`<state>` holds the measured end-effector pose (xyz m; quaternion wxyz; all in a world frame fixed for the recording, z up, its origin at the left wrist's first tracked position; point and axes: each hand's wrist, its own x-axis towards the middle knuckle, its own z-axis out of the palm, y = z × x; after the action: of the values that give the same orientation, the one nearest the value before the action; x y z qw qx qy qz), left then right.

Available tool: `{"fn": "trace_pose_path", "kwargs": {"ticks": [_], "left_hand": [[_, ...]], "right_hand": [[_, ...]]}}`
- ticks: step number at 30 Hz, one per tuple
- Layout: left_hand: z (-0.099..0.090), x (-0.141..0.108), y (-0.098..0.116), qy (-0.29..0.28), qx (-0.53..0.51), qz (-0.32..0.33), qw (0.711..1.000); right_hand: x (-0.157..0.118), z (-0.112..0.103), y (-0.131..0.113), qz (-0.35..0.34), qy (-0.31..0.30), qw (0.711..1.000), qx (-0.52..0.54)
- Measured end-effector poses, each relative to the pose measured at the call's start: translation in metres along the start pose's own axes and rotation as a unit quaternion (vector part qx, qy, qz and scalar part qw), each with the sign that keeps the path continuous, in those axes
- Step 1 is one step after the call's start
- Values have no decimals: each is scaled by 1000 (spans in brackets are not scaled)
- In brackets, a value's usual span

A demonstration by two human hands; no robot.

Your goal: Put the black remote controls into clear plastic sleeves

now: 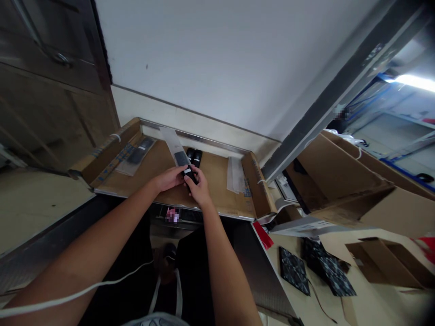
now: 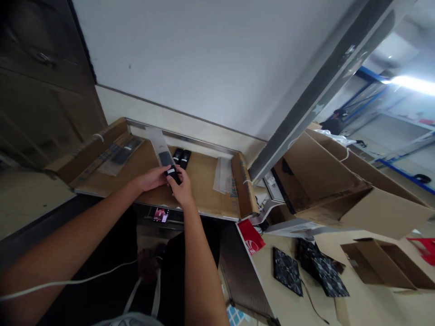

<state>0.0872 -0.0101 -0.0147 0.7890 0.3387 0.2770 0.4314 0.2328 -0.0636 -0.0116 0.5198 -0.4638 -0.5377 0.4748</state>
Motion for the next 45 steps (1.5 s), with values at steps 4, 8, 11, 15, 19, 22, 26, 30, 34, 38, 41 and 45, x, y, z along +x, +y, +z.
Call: {"fn": "trace_pose_path", "kwargs": {"ticks": [4,8,11,15,19,22,26,30,34,38,41,45], "left_hand": [[2,2,-5,63,9,75,995],[3,4,-8,128,67,178,973],[3,3,-8,170,104,198,960],[5,0,-6,160,148,200,955],[6,-2,-5,152,151,192,958],[5,-1,-6,150,159,182,959],[3,-1,-8,132,186,173,958],[5,-3,-7,99,240,170,951],[9,-7,-8,68,290,175,938],[13,-9,-11,37,337,174,924],[14,-9,-12,31,353,175,919],[15,-10,-12,34,351,169,920]], "right_hand": [[0,0,0,-5,31,999,14],[-1,1,-1,-10,46,999,3],[-2,2,-2,-29,51,998,-4],[-2,1,-1,-32,55,998,-14],[-1,1,0,-47,61,997,-21],[-2,1,-2,-43,62,997,-26],[-2,0,-3,-24,73,997,-15],[-1,-1,0,-4,87,996,10],[0,-3,2,15,128,991,35],[2,-5,3,32,164,984,56],[2,-5,2,41,181,981,60],[2,-6,3,40,188,980,54]]}}
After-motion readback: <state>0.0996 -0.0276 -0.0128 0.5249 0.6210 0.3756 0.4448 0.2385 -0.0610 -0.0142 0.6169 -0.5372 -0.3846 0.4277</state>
